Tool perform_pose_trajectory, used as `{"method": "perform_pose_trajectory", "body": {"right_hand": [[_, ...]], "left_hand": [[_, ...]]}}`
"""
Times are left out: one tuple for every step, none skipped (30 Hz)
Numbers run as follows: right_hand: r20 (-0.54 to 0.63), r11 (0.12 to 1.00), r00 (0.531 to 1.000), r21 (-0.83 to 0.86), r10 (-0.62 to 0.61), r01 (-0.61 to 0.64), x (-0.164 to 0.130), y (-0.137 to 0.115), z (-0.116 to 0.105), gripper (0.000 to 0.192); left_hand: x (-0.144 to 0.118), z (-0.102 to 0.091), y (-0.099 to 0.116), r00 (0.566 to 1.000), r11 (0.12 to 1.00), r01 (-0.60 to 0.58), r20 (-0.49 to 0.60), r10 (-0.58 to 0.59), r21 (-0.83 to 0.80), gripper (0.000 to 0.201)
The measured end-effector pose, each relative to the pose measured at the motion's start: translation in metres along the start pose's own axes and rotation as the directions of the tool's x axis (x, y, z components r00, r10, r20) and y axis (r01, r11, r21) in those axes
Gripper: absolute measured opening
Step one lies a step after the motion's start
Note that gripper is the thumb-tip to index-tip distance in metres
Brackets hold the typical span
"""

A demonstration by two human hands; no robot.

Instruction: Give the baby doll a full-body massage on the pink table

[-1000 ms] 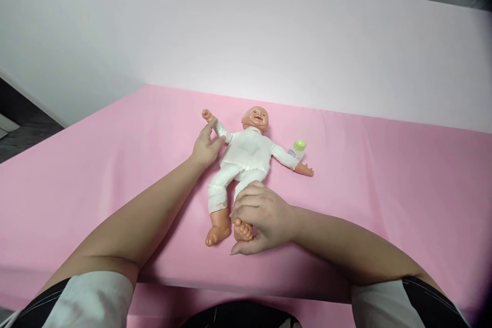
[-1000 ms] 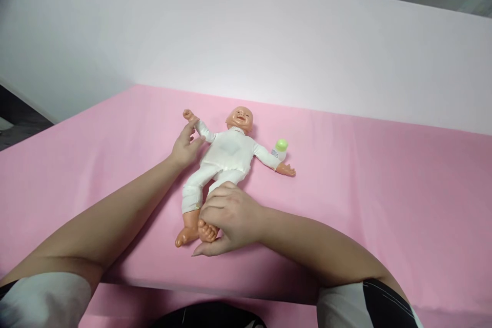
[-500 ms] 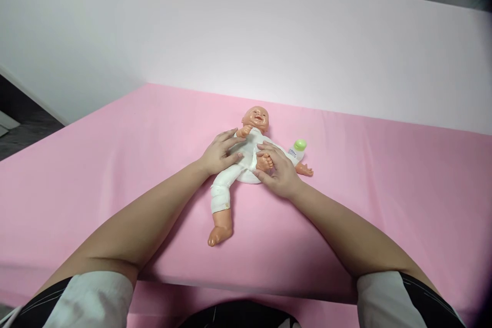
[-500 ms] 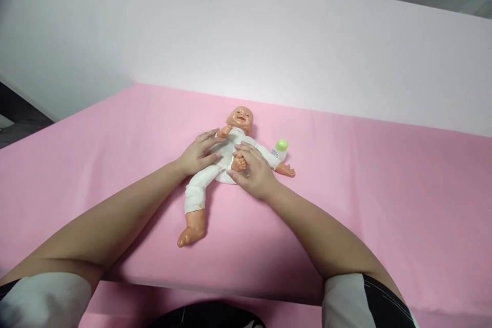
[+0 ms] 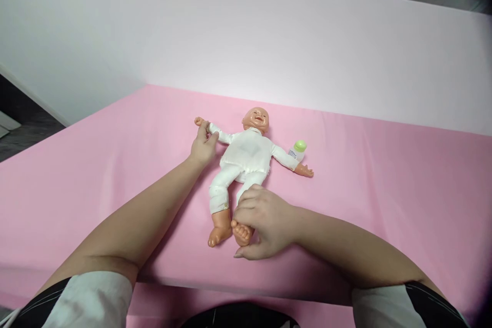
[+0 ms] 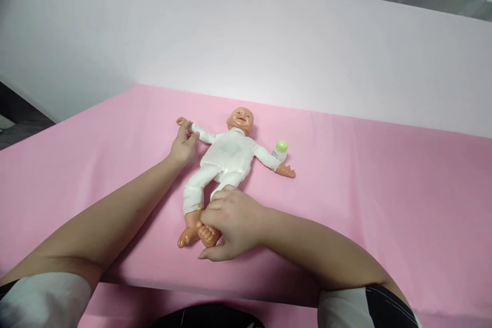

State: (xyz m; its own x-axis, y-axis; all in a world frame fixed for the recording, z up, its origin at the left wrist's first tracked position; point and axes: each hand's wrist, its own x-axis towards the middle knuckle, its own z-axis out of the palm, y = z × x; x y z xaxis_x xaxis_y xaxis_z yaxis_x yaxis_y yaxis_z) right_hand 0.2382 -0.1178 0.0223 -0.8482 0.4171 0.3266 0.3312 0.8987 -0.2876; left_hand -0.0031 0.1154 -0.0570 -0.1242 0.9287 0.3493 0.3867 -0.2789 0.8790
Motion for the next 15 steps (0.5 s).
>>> {"method": "perform_pose_trajectory", "body": {"right_hand": [[0.074,0.999,0.997,-0.047,0.009,-0.006,0.000,-0.001,0.005,0.047],[0.121,0.997,0.993,-0.080,0.014,-0.005,-0.001,-0.001,0.010,0.045],[0.142,0.996,0.990,-0.093,0.016,-0.003,-0.001,-0.001,0.012,0.044],[0.139,0.997,0.990,-0.083,0.014,-0.002,-0.001,0.000,0.013,0.043],[0.108,0.998,0.994,-0.055,0.007,-0.001,-0.001,0.000,0.012,0.043],[0.050,1.000,0.999,-0.016,-0.004,0.004,-0.001,0.000,0.009,0.041],[-0.031,0.999,0.999,0.027,-0.018,0.019,0.000,0.000,0.005,0.039],[-0.128,0.997,0.991,0.065,-0.035,0.044,0.000,0.000,0.000,0.037],[-0.229,0.993,0.972,0.090,-0.052,0.074,0.001,0.000,-0.006,0.034],[-0.321,0.990,0.945,0.100,-0.061,0.098,0.001,0.000,-0.012,0.033],[-0.396,0.990,0.916,0.095,-0.060,0.106,0.001,0.001,-0.017,0.032],[-0.451,0.992,0.891,0.080,-0.047,0.093,0.000,0.003,-0.022,0.033],[-0.492,0.997,0.870,0.057,-0.024,0.060,-0.001,0.008,-0.025,0.036],[-0.521,0.999,0.853,0.033,0.009,0.010,-0.002,0.014,-0.026,0.038],[-0.542,0.999,0.839,0.014,0.050,-0.051,-0.004,0.022,-0.026,0.040]], "left_hand": [[0.001,0.000,-0.002,1.000,1.000,0.029,0.001,-0.029,-0.002,0.068],[0.001,-0.001,-0.002,0.999,0.999,0.041,0.006,-0.041,-0.001,0.068],[0.001,-0.001,-0.002,0.999,0.999,0.036,0.013,-0.036,0.000,0.068],[0.001,-0.001,0.000,1.000,1.000,0.012,0.022,-0.012,-0.002,0.067],[0.000,-0.001,0.002,0.999,1.000,-0.028,0.032,0.029,-0.007,0.066],[-0.002,-0.001,0.005,0.996,0.997,-0.079,0.047,0.079,-0.014,0.065],[-0.004,-0.001,0.009,0.989,0.991,-0.131,0.067,0.132,-0.020,0.065],[-0.007,-0.001,0.014,0.979,0.983,-0.183,0.093,0.184,-0.022,0.064],[-0.011,-0.001,0.019,0.964,0.972,-0.233,0.123,0.234,-0.022,0.062],[-0.015,-0.001,0.025,0.946,0.959,-0.283,0.156,0.283,-0.021,0.061],[-0.018,-0.001,0.031,0.923,0.942,-0.335,0.194,0.332,-0.018,0.059],[-0.022,-0.001,0.037,0.894,0.921,-0.390,0.234,0.382,-0.014,0.057],[-0.026,-0.001,0.043,0.860,0.895,-0.445,0.277,0.429,-0.005,0.056],[-0.029,-0.001,0.048,0.823,0.868,-0.496,0.324,0.466,0.012,0.055],[-0.032,0.000,0.052,0.790,0.843,-0.537,0.373,0.487,0.036,0.054]]}}
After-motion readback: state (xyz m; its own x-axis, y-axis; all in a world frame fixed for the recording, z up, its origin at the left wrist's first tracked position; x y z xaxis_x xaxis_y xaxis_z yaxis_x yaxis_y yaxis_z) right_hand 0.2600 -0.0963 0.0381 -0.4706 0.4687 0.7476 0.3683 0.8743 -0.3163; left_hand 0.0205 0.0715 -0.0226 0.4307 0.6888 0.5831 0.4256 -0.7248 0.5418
